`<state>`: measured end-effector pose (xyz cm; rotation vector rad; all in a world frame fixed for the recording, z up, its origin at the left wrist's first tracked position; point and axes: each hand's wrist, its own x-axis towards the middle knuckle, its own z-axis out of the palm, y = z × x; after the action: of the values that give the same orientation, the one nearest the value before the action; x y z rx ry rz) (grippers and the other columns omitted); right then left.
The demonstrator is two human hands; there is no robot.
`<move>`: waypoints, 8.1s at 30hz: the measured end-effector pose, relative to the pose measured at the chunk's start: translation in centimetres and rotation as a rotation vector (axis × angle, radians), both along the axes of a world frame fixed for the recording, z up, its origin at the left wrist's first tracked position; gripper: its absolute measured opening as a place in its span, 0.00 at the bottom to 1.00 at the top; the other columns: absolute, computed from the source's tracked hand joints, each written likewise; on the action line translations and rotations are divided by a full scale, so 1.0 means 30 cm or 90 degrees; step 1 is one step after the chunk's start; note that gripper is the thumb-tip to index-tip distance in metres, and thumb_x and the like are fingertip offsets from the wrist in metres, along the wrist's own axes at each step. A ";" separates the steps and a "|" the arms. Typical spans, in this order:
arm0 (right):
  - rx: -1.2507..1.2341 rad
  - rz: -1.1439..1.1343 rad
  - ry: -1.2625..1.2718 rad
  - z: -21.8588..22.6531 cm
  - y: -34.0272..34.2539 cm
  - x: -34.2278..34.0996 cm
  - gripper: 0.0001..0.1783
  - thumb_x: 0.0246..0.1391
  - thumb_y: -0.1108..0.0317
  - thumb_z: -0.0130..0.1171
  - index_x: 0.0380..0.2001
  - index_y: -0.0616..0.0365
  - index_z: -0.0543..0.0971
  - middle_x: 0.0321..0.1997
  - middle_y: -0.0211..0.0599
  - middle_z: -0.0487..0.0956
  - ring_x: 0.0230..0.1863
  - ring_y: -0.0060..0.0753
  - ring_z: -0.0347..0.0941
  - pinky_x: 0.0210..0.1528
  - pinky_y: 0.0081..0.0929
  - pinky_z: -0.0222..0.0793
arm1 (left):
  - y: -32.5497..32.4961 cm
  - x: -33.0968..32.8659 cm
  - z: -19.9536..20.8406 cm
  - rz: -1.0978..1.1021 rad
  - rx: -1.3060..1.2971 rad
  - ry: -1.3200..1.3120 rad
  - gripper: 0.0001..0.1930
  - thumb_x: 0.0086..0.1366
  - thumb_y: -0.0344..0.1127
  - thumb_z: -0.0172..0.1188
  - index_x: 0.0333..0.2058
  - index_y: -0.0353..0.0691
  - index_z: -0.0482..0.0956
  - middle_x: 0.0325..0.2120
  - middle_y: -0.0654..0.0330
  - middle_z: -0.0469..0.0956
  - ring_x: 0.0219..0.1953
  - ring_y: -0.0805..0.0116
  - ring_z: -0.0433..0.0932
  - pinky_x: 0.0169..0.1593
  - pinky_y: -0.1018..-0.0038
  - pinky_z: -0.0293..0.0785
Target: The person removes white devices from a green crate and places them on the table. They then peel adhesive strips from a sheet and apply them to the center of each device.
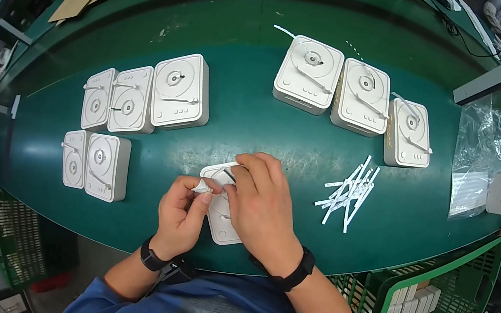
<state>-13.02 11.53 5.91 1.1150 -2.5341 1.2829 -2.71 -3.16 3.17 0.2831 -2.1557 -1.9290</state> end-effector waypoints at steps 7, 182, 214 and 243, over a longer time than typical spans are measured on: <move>0.059 -0.154 0.043 0.011 0.090 0.097 0.11 0.44 0.80 0.70 0.34 0.63 0.82 0.50 0.42 0.80 0.53 0.50 0.73 0.52 0.40 0.73 | 0.014 -0.056 0.014 -0.116 0.040 -0.021 0.07 0.74 0.26 0.56 0.48 0.34 0.73 0.42 0.59 0.82 0.40 0.76 0.79 0.45 0.78 0.76; 0.114 0.114 -0.086 0.074 0.036 0.013 0.11 0.49 0.72 0.70 0.35 0.60 0.79 0.39 0.39 0.79 0.41 0.50 0.77 0.43 0.42 0.75 | -0.065 0.097 0.090 0.090 0.327 -0.046 0.11 0.68 0.19 0.61 0.46 0.33 0.73 0.38 0.48 0.84 0.40 0.59 0.86 0.50 0.63 0.83; -0.091 -0.030 -0.166 0.120 0.224 0.177 0.17 0.46 0.79 0.70 0.42 0.61 0.82 0.46 0.41 0.83 0.44 0.45 0.81 0.44 0.35 0.79 | 0.067 0.077 0.098 -0.160 -0.081 0.006 0.07 0.68 0.22 0.62 0.44 0.31 0.76 0.34 0.55 0.85 0.30 0.76 0.82 0.32 0.79 0.78; 0.049 0.050 -0.140 0.131 0.261 0.288 0.16 0.46 0.82 0.64 0.38 0.58 0.73 0.34 0.39 0.77 0.29 0.43 0.77 0.29 0.36 0.72 | 0.084 0.064 0.114 -0.113 -0.333 0.184 0.12 0.64 0.22 0.66 0.44 0.33 0.75 0.32 0.53 0.85 0.30 0.61 0.84 0.34 0.69 0.79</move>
<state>-4.39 19.37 9.85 1.1580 -2.7442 1.4106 -0.78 -0.63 6.60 -0.2719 -2.4320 -1.3016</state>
